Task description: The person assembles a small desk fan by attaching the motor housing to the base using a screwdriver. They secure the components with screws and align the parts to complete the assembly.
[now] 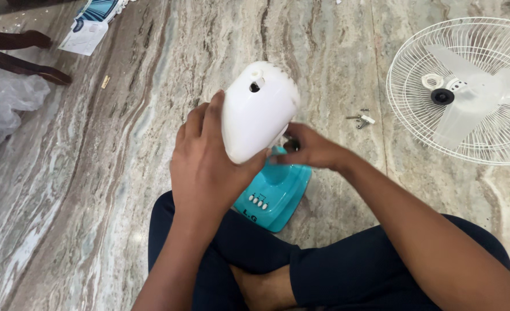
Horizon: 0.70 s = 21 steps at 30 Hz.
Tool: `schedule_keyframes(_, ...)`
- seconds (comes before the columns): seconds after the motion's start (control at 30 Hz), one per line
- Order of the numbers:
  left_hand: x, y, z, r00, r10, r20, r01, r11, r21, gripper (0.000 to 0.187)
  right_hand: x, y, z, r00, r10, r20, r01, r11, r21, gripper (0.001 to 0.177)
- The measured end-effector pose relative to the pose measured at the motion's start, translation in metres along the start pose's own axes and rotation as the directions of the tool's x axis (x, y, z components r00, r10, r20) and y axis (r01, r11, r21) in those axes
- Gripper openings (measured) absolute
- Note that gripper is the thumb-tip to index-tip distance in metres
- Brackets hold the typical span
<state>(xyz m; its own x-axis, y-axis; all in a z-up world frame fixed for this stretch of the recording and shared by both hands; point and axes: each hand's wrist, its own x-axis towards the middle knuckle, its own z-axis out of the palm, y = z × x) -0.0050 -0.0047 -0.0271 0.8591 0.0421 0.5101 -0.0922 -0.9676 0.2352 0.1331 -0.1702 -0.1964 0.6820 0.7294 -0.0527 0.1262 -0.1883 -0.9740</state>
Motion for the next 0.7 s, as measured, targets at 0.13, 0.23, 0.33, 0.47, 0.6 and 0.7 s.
schedule_keyframes(0.13,0.007,-0.006,0.000,1.000,-0.017,0.004,0.017,0.999,-0.030,0.096,-0.005,-0.001,0.043,0.980,-0.123,-0.155,0.088,0.973,-0.215,0.095)
schedule_keyframes(0.23,0.008,-0.015,-0.002,1.000,0.000,-0.029,-0.004,0.994,-0.111,0.093,-0.005,-0.003,0.054,0.954,-0.126,-0.270,0.027,0.939,-0.342,0.096)
schedule_keyframes(0.33,0.016,-0.032,0.000,0.999,-0.043,-0.017,0.040,0.987,-0.157,0.096,-0.004,-0.015,0.037,0.947,-0.144,-0.286,-0.014,0.874,-0.486,0.103)
schedule_keyframes(0.47,0.025,-0.065,0.013,0.974,-0.215,0.074,0.225,0.856,-0.466,0.088,-0.008,-0.039,0.016,0.963,-0.147,-0.225,-0.037,0.756,-0.654,0.084)
schedule_keyframes(0.6,0.023,-0.098,0.045,0.937,-0.301,0.178,0.344,0.698,-0.628,0.081,-0.012,-0.055,0.003,0.986,-0.023,-0.168,-0.112,0.652,-0.750,0.085)
schedule_keyframes(0.7,0.013,-0.119,0.074,0.883,-0.380,0.275,0.454,0.544,-0.706,0.073,-0.013,-0.056,0.000,0.987,-0.031,-0.157,-0.105,0.610,-0.785,0.079)
